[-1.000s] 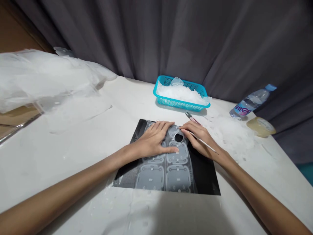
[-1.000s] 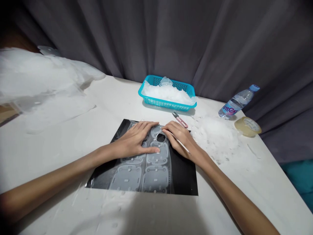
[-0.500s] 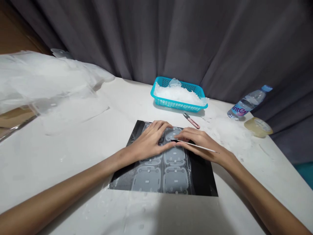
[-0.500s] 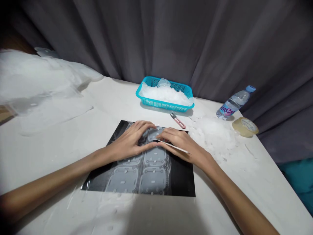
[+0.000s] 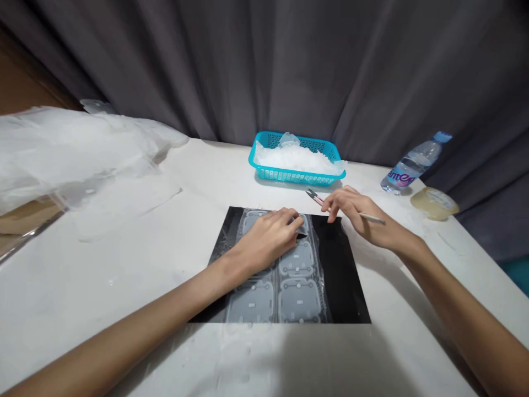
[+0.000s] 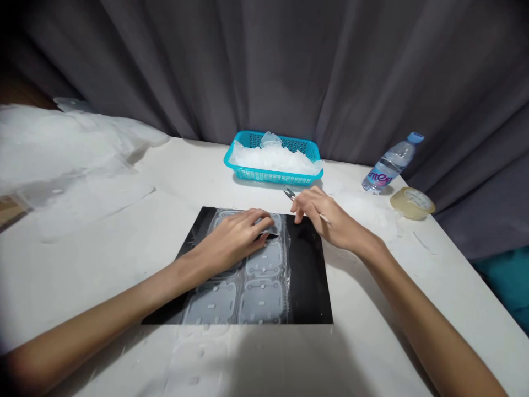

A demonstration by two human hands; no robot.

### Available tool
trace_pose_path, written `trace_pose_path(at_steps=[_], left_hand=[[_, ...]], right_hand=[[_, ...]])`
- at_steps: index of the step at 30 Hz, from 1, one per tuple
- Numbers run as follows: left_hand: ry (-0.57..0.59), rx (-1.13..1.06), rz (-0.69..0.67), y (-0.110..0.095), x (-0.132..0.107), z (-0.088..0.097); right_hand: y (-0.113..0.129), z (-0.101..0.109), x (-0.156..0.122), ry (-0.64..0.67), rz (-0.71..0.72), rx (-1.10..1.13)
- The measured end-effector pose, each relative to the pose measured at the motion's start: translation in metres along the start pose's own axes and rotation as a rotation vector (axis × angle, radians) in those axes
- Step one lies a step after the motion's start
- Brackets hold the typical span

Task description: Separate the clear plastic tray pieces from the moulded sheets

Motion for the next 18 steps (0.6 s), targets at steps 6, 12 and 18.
trace_pose_path(at_steps=[6, 12, 18], left_hand=[[-0.049, -0.087, -0.020, -0.001, 0.009, -0.008], [-0.093, -0.172, -0.008, 0.005, 0.005, -0.012], [-0.106, -0.283, 0.009, 0.006, 0.003, -0.012]], right_hand=[[-0.018, -0.027, -0.006, 0.192, -0.121, -0.102], [-0.026, -0.045, -0.012, 0.098, -0.315, -0.090], [-0.029, -0.050, -0.012, 0.097, -0.342, 0.071]])
Point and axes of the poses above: each hand's wrist, its own x-axis towards the middle knuckle, its own z-axis out of the back of the hand, y = z × x, the point moved 2 cm from there along x, towards the middle knuckle, and after that the axes turned 12 degrees about x, right-handed, at the moved point
